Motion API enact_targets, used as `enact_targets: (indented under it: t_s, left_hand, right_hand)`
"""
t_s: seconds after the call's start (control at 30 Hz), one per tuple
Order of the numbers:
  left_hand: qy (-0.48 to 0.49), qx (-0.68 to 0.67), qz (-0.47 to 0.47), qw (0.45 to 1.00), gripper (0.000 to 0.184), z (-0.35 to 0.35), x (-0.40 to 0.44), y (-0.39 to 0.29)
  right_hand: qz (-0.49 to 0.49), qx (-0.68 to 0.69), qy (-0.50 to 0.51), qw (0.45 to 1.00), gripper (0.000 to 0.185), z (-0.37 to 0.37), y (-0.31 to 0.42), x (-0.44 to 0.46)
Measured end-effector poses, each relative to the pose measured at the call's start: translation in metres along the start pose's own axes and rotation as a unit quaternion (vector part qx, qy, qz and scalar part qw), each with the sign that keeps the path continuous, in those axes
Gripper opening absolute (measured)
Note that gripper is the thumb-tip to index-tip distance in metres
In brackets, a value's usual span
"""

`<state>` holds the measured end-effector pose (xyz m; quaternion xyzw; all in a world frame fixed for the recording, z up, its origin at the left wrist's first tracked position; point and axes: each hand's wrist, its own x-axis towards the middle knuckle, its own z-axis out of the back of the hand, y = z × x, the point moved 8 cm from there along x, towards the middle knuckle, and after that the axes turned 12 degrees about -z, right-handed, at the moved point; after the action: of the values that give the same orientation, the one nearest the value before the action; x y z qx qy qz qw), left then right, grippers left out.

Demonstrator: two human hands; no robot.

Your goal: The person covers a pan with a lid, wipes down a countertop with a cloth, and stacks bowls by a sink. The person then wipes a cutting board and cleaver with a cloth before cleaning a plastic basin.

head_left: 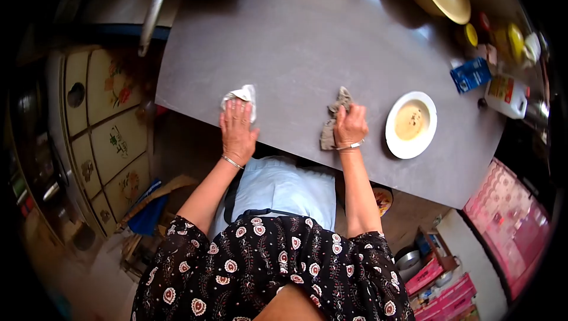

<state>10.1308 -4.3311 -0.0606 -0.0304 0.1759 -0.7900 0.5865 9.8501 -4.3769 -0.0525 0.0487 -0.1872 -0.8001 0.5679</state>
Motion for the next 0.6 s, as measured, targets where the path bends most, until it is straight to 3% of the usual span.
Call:
enact_targets:
  t_s: [0.1, 0.23, 0.4, 0.53, 0.6]
  left_hand:
    - [-0.005, -0.032, -0.103, 0.994, 0.072, -0.01, 0.025, -0.074]
    - [0.036, -0.064, -0.217, 0.973, 0.068, -0.031, 0.062, -0.18]
    - [0.077, -0.092, -0.395, 0.911, 0.06, -0.061, 0.062, -0.264]
    - [0.099, -0.066, -0.397, 0.91, 0.054, -0.06, 0.07, -0.256]
    - [0.035, -0.023, -0.359, 0.932, 0.049, -0.04, 0.091, -0.247]
  right_hand:
    - [-0.015, 0.1, 0.018, 0.995, 0.021, 0.033, -0.006, -0.002]
    - [-0.125, 0.249, 0.071, 0.958, 0.02, 0.076, -0.062, -0.04]
    - [-0.366, 0.433, 0.139, 0.812, 0.019, 0.087, -0.131, -0.101]
    - [-0.422, 0.514, 0.057, 0.744, 0.017, 0.125, -0.167, -0.097]
    - [-0.452, 0.551, 0.02, 0.701, 0.016, 0.139, -0.186, -0.093]
